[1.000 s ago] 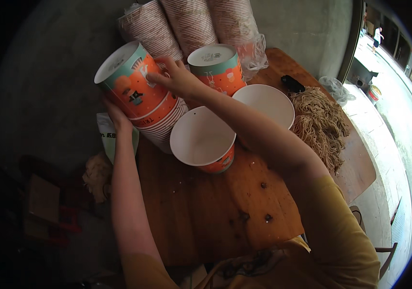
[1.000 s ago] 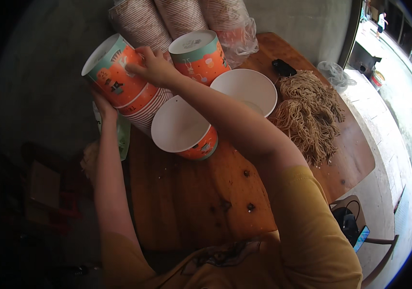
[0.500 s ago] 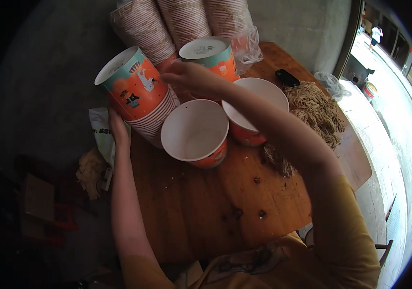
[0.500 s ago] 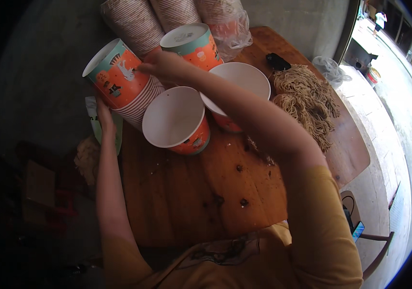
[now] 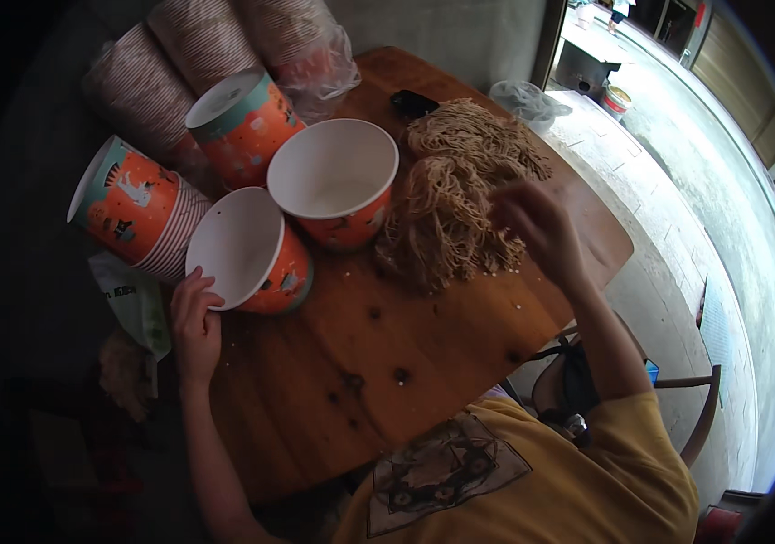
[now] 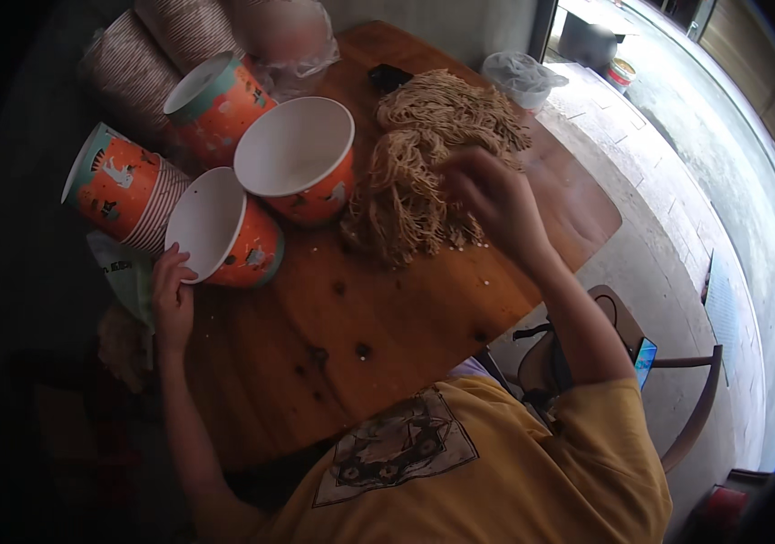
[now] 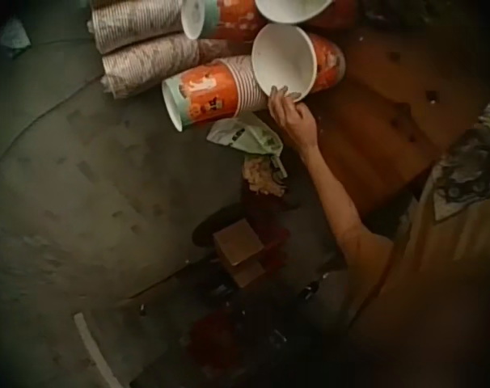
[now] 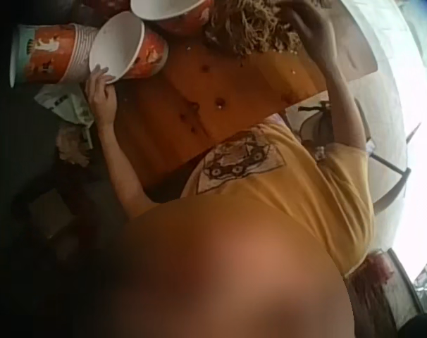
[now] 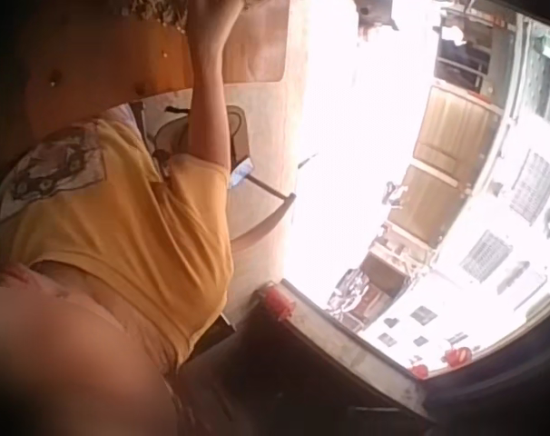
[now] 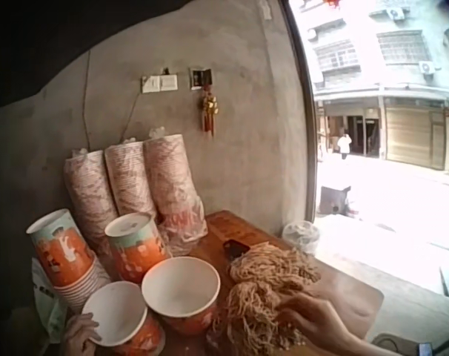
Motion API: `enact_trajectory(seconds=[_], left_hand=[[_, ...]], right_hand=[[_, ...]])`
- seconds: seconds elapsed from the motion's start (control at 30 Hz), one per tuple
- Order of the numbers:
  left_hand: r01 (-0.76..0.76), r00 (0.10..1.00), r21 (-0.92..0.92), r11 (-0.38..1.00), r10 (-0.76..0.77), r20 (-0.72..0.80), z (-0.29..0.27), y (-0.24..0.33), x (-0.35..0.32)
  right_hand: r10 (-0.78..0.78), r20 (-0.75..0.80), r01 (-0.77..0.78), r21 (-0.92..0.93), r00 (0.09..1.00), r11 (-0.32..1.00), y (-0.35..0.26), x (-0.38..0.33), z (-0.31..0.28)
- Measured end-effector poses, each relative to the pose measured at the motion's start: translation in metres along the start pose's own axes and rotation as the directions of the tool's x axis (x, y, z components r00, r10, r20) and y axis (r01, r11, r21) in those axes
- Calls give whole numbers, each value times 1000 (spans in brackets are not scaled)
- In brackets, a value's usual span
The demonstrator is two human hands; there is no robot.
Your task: Thread handles onto paper containers.
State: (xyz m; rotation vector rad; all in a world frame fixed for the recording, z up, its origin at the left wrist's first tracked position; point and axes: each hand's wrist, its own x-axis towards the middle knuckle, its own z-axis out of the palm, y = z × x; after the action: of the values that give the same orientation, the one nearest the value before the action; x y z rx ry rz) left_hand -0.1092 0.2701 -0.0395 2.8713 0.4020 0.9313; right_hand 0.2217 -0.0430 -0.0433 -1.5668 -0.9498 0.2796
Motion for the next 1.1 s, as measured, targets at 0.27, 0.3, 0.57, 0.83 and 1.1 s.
enact_trajectory(seconds=[0.27, 0.3, 0.57, 0.83, 1.1], left_hand=[[-15, 999, 194, 981, 6, 47, -7, 57, -9], [0, 998, 230, 973, -12, 54, -11, 65, -14], [15, 998, 247, 969, -29, 51, -16, 120, -36], [83, 996, 179, 980, -88, 22, -18, 133, -42], [134, 991, 89, 987, -135, 5, -19, 120, -43]], right_hand=[[-206, 27, 196, -456, 978, 868, 35, -42, 16], [-212, 30, 203, -446, 977, 872, 34, -38, 22], [-200, 33, 191, -477, 979, 858, 29, -37, 38], [79, 37, -65, -290, 996, 955, 7, -75, 39], [-285, 271, 371, -361, 920, 855, -29, -75, 47]])
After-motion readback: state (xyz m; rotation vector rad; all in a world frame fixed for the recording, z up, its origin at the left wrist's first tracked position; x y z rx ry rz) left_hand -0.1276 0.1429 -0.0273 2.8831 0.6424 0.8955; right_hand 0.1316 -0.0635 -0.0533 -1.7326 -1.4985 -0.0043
